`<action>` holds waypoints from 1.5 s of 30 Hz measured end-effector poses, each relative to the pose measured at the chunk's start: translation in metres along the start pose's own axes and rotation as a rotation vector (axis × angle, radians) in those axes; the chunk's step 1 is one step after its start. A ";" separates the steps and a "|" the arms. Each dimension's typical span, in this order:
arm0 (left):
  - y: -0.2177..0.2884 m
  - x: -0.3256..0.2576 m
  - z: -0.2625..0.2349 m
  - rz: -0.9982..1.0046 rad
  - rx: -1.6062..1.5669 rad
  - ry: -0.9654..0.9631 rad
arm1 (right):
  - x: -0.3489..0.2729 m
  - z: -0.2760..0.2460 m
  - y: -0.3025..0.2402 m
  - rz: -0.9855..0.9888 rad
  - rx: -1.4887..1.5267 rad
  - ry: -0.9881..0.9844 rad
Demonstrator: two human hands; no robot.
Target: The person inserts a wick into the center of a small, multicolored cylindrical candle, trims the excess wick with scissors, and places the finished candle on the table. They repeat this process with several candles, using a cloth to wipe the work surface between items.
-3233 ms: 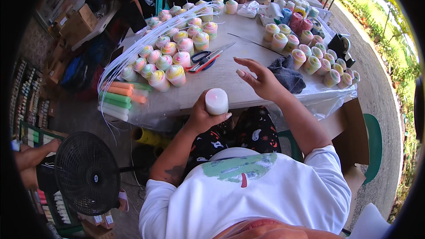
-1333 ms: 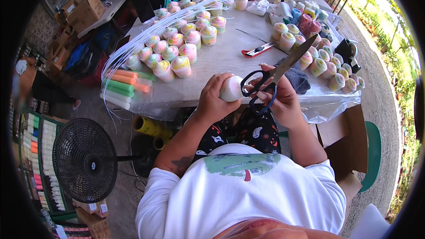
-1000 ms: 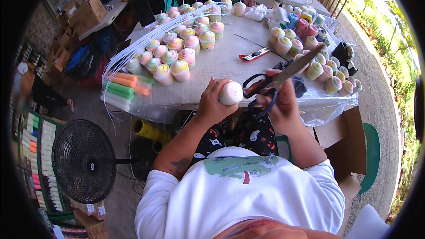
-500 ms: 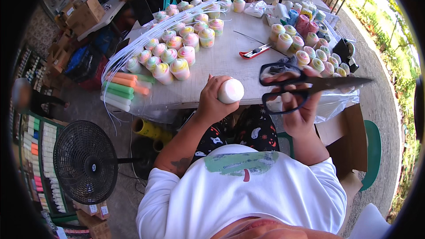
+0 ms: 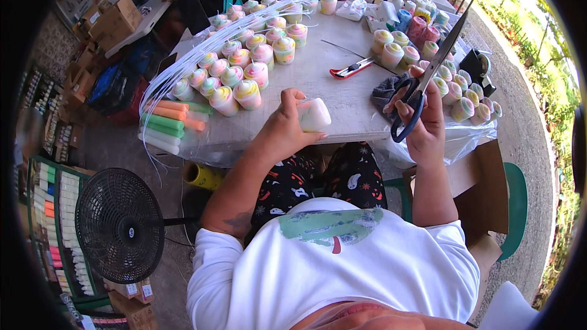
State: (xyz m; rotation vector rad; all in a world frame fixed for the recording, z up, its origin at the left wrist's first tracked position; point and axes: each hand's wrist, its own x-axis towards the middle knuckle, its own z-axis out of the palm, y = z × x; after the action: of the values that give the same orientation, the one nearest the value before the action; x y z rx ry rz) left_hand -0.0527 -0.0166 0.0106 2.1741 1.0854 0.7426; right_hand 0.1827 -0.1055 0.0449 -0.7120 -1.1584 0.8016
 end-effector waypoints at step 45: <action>-0.017 0.049 -0.050 -0.180 -0.077 -0.026 | -0.010 0.010 0.065 0.693 -0.215 -0.182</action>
State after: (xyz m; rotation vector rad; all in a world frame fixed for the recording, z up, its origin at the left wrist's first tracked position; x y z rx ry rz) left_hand -0.0710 0.0455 0.0424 1.9856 1.2004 0.6625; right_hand 0.1599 -0.0782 -0.0110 -1.2743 -1.1772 1.3521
